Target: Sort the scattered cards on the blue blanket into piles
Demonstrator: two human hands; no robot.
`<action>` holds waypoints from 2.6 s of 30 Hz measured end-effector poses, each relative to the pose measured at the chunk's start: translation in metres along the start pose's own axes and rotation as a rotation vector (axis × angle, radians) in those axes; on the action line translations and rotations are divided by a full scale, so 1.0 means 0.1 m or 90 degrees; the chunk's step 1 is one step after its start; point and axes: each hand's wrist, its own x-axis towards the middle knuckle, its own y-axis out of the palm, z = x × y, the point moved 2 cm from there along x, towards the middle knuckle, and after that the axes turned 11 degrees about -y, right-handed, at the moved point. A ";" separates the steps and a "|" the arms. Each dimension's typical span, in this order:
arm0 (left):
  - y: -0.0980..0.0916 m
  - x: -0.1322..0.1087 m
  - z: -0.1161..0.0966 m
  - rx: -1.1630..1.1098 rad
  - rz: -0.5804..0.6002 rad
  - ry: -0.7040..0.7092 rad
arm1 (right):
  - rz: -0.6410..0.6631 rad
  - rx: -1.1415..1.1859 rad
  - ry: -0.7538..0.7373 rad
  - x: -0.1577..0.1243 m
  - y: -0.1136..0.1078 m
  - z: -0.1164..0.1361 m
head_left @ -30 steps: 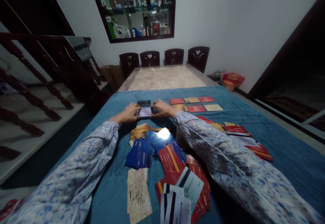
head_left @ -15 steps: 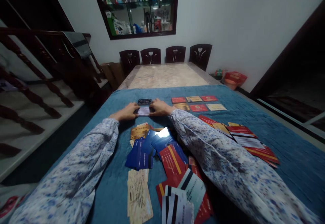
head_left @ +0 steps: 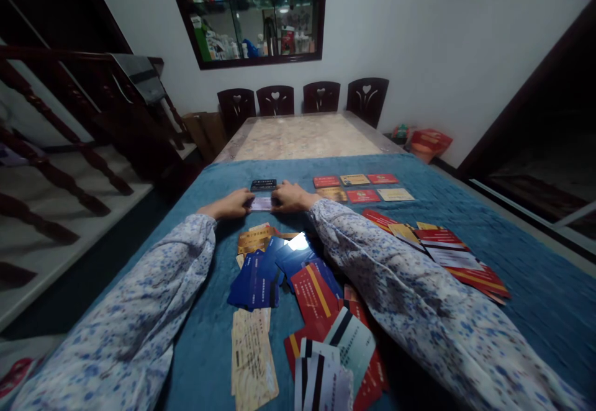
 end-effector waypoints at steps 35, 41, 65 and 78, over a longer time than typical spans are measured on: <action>0.06 0.02 -0.09 0.048 -0.032 -0.026 | 0.006 0.019 0.045 -0.09 -0.09 0.17; 0.09 0.03 -0.06 0.042 -0.038 -0.030 | 0.010 0.027 0.054 -0.07 -0.10 0.18; 0.15 -0.07 -0.14 0.008 -0.103 -0.049 | 0.004 0.019 0.070 -0.07 -0.09 0.21; 0.09 -0.22 -0.28 0.038 -0.152 -0.023 | -0.017 -0.012 0.058 -0.18 -0.11 0.17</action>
